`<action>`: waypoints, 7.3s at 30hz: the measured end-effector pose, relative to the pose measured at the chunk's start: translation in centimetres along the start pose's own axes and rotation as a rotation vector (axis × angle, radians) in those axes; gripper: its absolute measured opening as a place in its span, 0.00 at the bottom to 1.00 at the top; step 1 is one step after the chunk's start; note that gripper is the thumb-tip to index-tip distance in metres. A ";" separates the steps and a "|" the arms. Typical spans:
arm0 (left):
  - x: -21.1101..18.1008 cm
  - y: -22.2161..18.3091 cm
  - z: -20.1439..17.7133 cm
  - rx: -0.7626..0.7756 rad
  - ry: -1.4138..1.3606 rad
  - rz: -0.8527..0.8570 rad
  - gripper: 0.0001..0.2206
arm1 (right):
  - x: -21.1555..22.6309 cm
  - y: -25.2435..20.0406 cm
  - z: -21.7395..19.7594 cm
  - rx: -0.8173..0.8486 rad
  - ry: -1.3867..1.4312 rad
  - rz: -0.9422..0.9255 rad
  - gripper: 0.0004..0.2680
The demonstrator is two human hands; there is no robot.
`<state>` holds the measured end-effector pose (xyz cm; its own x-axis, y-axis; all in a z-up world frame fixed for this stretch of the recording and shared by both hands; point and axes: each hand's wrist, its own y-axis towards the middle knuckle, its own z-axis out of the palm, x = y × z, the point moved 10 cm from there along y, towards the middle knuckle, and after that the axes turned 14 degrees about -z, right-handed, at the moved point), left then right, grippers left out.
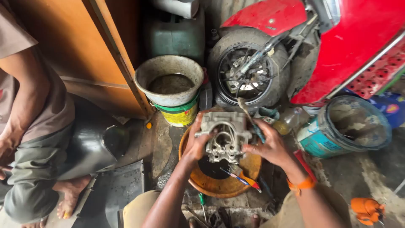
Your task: Cleaning a motorcycle engine component with a brush and cleaning fluid.
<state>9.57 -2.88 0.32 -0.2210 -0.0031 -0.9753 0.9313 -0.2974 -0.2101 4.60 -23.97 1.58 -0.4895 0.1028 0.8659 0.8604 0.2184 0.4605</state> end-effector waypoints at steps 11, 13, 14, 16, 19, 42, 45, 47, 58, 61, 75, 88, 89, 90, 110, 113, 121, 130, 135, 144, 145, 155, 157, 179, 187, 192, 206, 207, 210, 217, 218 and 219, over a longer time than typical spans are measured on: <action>11.2 2.6 5.4 0.451 -0.929 -0.421 0.24 | 9.6 -0.2 3.3 0.091 -1.210 -0.617 0.30; 11.7 2.7 5.4 0.461 -0.917 -0.433 0.24 | 9.4 -1.3 3.6 0.110 -1.288 -0.689 0.28; 11.7 2.7 5.2 0.457 -0.915 -0.416 0.22 | 9.5 -1.9 3.7 0.108 -1.305 -0.717 0.27; 10.5 2.3 4.8 0.454 -0.909 -0.391 0.21 | 9.4 -2.8 3.5 0.102 -1.323 -0.755 0.25; 8.9 1.3 3.9 0.411 -0.876 -0.334 0.21 | 9.7 -3.9 3.4 0.084 -1.345 -0.803 0.23; 2.9 -2.1 0.2 -0.056 -0.266 -0.083 0.41 | -4.7 -4.4 -3.5 -0.748 0.108 0.144 0.15; 4.3 -1.7 -1.5 -0.252 -0.406 -0.094 0.39 | -4.3 -5.0 -2.6 -0.912 0.319 0.382 0.13; 7.7 0.2 1.2 -0.137 -0.501 -0.203 0.38 | -4.1 -4.9 -1.1 -0.917 0.385 0.418 0.12; 4.9 0.9 2.9 0.084 -0.991 -0.151 0.32 | -5.3 -6.7 8.7 -0.755 0.641 0.644 0.11; 5.2 0.3 2.9 0.120 -1.026 -0.276 0.31 | -4.9 -6.9 8.6 -0.752 0.584 0.609 0.10; 5.9 -0.3 0.4 0.030 -1.060 -0.212 0.28 | -9.5 -10.6 4.4 -0.588 0.445 0.268 0.18; 4.9 -0.5 2.3 0.250 -1.002 -0.338 0.36 | 2.9 -4.8 4.1 -0.417 0.148 -0.116 0.30; 4.9 -0.7 2.8 0.297 -1.012 -0.369 0.37 | 2.3 -5.5 3.7 -0.394 0.077 -0.124 0.31; 4.9 -0.9 3.3 0.344 -1.022 -0.401 0.38 | 1.7 -6.2 3.3 -0.371 0.007 -0.131 0.32; 7.1 -0.7 2.6 0.192 -1.060 -0.405 0.31 | 3.0 -5.8 2.0 -0.270 -0.243 -0.254 0.34; 6.8 -0.3 1.7 0.119 -1.026 -0.330 0.30 | -0.2 -6.0 0.3 -0.401 0.047 -0.175 0.31; 8.9 0.4 0.9 0.035 -1.075 -0.335 0.28 | -11.6 -9.3 -2.3 -0.665 0.570 0.329 0.14; 8.6 0.2 0.6 -0.036 -1.063 -0.351 0.28 | 1.2 -5.7 0.4 -0.643 0.295 0.208 0.16; 8.7 1.3 0.4 0.017 -1.174 -0.250 0.27 | 6.5 -7.0 2.2 -0.418 -0.068 0.108 0.16; 5.8 1.4 0.7 0.144 -1.345 -0.175 0.30 | 6.1 -17.7 8.3 -0.394 -0.626 0.031 0.12; 5.5 1.3 0.7 0.149 -1.361 -0.167 0.30 | 6.8 -16.9 8.2 -0.382 -0.637 0.023 0.12; 3.7 1.2 1.8 0.293 -1.516 -0.115 0.32 | 10.2 -14.1 4.7 -0.469 -0.675 -0.036 0.13; 2.8 0.6 2.1 0.322 -1.510 -0.153 0.33 | 9.1 -14.8 3.1 -0.602 -0.601 0.049 0.14; -1.9 -1.3 -0.4 0.235 -0.945 0.183 0.30 | 4.2 -1.4 3.7 -0.470 0.245 0.321 0.07; -0.5 0.3 1.1 0.272 -0.801 0.038 0.37 | 5.2 -0.5 2.2 -0.472 0.159 0.152 0.07; 2.5 1.2 2.8 0.356 -0.742 -0.265 0.34 | 4.5 -1.0 2.4 -0.486 0.170 0.115 0.06; 4.7 1.5 -0.9 0.205 -0.947 -0.213 0.28 | 3.3 -2.2 3.0 -0.325 0.211 0.099 0.15; 3.9 1.2 -0.9 0.230 -0.972 -0.156 0.30 | 2.5 -2.7 3.1 -0.307 0.243 0.129 0.15; 2.9 0.6 -1.1 0.179 -0.938 -0.136 0.32 | 0.7 -3.8 2.7 -0.302 0.234 0.138 0.14; 4.1 1.1 -0.3 0.201 -0.997 -0.181 0.32 | 2.4 -3.4 2.8 -0.284 0.223 0.135 0.15; 4.4 1.2 -0.5 0.180 -0.977 -0.173 0.32 | 2.3 -3.4 2.9 -0.275 0.185 0.169 0.16; 4.7 1.3 -0.8 0.158 -0.959 -0.165 0.32 | 2.3 -3.4 2.9 -0.264 0.148 0.203 0.18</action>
<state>10.00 -2.56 -4.62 -0.5511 -0.7022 -0.4507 0.8335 -0.4879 -0.2590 0.16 -21.63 1.46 -0.2955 -0.0270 0.9550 0.9544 -0.0522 0.2939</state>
